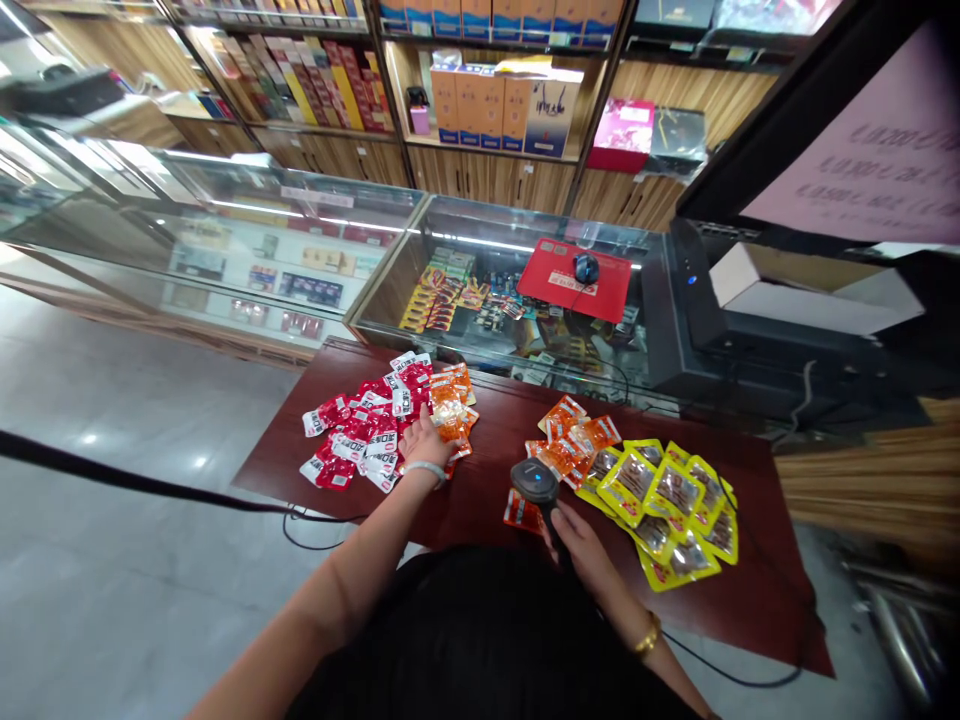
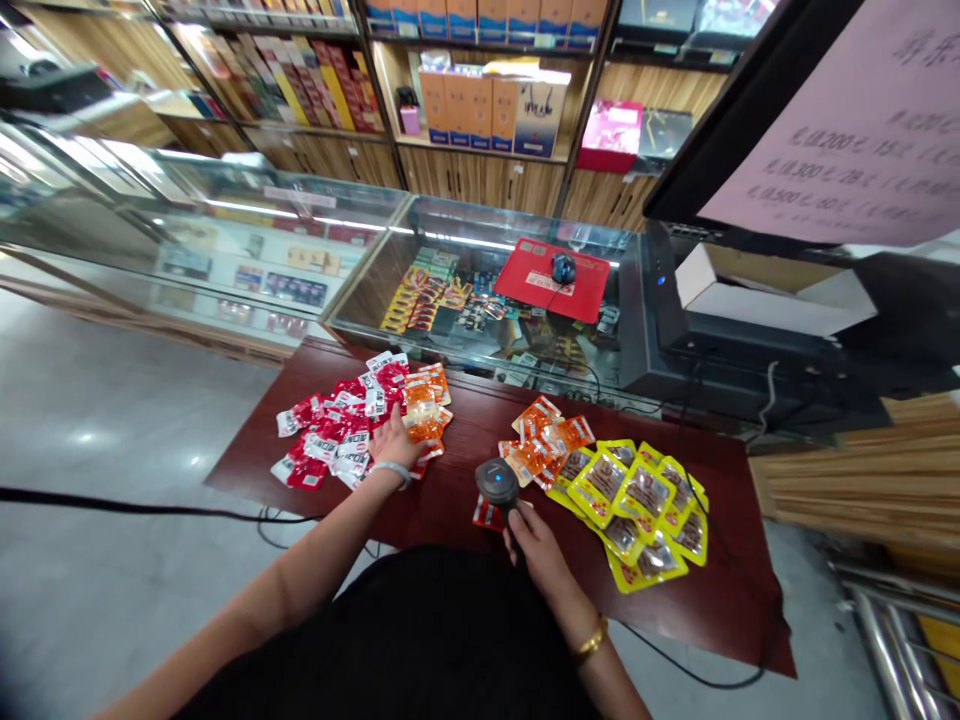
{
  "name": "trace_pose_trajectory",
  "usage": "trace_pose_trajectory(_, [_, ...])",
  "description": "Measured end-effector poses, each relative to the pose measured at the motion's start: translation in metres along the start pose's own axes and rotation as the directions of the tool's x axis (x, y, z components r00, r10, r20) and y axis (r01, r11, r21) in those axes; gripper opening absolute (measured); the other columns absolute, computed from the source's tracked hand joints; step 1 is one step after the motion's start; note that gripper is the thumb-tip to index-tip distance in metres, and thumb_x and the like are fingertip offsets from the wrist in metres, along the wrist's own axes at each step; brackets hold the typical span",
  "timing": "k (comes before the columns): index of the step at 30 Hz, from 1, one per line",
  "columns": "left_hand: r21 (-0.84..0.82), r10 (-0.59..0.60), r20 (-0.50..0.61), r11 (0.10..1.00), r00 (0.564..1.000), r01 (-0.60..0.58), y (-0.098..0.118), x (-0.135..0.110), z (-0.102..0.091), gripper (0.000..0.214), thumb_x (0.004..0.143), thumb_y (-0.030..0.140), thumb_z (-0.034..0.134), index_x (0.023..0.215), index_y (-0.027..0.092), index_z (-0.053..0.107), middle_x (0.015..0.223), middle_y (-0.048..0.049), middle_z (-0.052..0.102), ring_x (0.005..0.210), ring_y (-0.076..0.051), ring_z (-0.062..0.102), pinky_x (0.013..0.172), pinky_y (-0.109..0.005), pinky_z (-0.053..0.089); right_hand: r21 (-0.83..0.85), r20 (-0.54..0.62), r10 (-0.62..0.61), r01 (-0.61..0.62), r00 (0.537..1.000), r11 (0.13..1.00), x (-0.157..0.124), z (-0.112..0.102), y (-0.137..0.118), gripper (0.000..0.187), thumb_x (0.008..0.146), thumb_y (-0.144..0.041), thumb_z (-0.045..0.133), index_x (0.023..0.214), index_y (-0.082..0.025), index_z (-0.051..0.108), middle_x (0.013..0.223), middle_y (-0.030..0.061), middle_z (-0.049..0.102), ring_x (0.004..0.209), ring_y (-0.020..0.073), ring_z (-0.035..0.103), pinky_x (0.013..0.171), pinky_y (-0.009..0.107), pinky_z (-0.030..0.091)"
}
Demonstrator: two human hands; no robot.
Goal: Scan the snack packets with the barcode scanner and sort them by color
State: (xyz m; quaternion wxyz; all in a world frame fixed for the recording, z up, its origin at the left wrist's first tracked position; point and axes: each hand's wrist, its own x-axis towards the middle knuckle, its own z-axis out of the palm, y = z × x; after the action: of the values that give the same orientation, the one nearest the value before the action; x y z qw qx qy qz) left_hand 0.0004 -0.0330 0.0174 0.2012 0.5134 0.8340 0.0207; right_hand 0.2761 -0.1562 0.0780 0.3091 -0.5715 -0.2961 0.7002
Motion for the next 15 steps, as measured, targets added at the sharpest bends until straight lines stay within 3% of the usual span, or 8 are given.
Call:
trace_pose_trajectory(6, [-0.009, 0.026, -0.019, 1.0, 0.999, -0.026, 0.007, -0.002, 0.004, 0.096, 0.067, 0.05, 0.069, 0.145, 0.017, 0.024, 0.12, -0.0187, 0.059, 0.116, -0.034, 0.051, 0.095, -0.044, 0.034, 0.01, 0.014, -0.013, 0.013, 1.0, 1.0, 0.0, -0.001, -0.001, 0.052, 0.074, -0.065, 0.063, 0.101, -0.02, 0.062, 0.059, -0.0048, 0.05, 0.046, 0.0102, 0.042, 0.044, 0.023, 0.033])
trace_pose_trajectory(10, [-0.134, 0.095, 0.101, 0.988, 0.99, -0.081, -0.003, -0.01, 0.013, 0.07, 0.071, 0.045, 0.069, 0.132, 0.018, 0.046, 0.11, -0.0148, 0.066, 0.104, -0.028, 0.061, 0.087, -0.036, 0.043, 0.016, 0.006, -0.011, 0.011, 1.0, 1.0, -0.002, -0.002, -0.001, 0.054, 0.073, -0.064, 0.064, 0.104, -0.02, 0.062, 0.058, -0.0046, 0.051, 0.046, 0.0105, 0.043, 0.044, 0.023, 0.034])
trace_pose_trajectory(12, [-0.294, 0.197, 0.227, 0.947, 0.954, -0.126, -0.005, -0.019, 0.022, 0.054, 0.071, 0.044, 0.07, 0.117, 0.019, 0.057, 0.103, -0.0101, 0.069, 0.096, -0.024, 0.064, 0.083, -0.032, 0.046, 0.018, 0.013, -0.002, 0.002, 1.0, 1.0, -0.003, -0.002, -0.003, 0.054, 0.073, -0.064, 0.064, 0.104, -0.02, 0.063, 0.058, -0.004, 0.052, 0.046, 0.0105, 0.044, 0.044, 0.023, 0.033])
trace_pose_trajectory(15, [-0.583, 0.403, 0.361, 0.801, 0.841, -0.134, 0.004, -0.037, 0.036, 0.046, 0.069, 0.046, 0.071, 0.105, 0.019, 0.063, 0.098, -0.0057, 0.071, 0.088, -0.021, 0.065, 0.078, -0.03, 0.049, 0.008, 0.044, -0.012, 0.012, 0.999, 1.0, -0.004, -0.001, -0.008, 0.051, 0.075, -0.062, 0.063, 0.102, -0.019, 0.064, 0.06, -0.003, 0.055, 0.046, 0.0099, 0.044, 0.044, 0.022, 0.033])
